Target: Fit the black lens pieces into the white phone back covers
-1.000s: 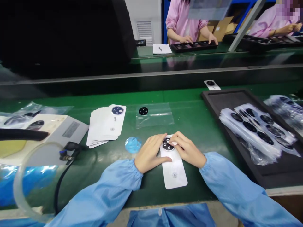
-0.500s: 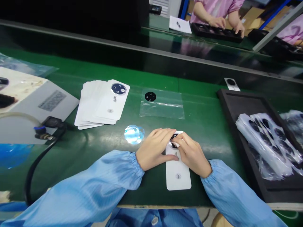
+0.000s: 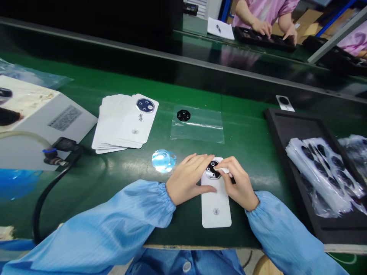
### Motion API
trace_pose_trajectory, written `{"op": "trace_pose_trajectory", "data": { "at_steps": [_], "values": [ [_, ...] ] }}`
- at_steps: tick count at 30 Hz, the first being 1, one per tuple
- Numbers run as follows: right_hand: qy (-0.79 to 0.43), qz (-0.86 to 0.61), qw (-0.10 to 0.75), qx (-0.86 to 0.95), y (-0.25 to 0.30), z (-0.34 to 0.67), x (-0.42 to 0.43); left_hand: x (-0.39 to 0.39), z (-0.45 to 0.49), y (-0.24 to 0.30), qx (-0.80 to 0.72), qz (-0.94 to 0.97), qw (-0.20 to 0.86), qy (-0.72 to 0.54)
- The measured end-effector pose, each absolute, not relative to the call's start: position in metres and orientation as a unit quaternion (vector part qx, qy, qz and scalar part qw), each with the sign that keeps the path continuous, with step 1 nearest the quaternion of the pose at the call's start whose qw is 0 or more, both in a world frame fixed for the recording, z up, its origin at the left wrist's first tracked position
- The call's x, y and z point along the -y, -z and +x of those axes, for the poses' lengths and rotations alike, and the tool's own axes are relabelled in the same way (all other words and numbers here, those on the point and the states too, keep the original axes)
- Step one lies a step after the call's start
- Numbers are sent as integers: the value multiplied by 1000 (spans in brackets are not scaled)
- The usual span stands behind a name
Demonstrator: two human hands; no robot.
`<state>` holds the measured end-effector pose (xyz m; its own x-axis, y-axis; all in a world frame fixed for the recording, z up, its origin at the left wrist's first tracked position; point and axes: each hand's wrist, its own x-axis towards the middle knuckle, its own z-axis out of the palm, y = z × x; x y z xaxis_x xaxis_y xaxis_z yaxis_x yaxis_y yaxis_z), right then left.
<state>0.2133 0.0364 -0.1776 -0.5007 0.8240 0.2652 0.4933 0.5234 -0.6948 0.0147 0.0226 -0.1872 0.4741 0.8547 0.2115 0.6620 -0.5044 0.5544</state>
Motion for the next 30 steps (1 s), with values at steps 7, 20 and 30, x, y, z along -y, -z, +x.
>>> {"op": "trace_pose_trajectory", "data": {
  "at_steps": [7, 20, 30],
  "values": [
    [-269, -378, 261, 846, 180, 219, -28, -23, 15, 185, -458, 832, 205, -236],
    [-229, -356, 225, 878, 178, 221, -28, -22, 16, 183, -465, 839, 193, -207],
    [-297, -380, 260, 837, 179, 224, -28, -23, 16, 183, -467, 837, 199, -202]
  ]
}}
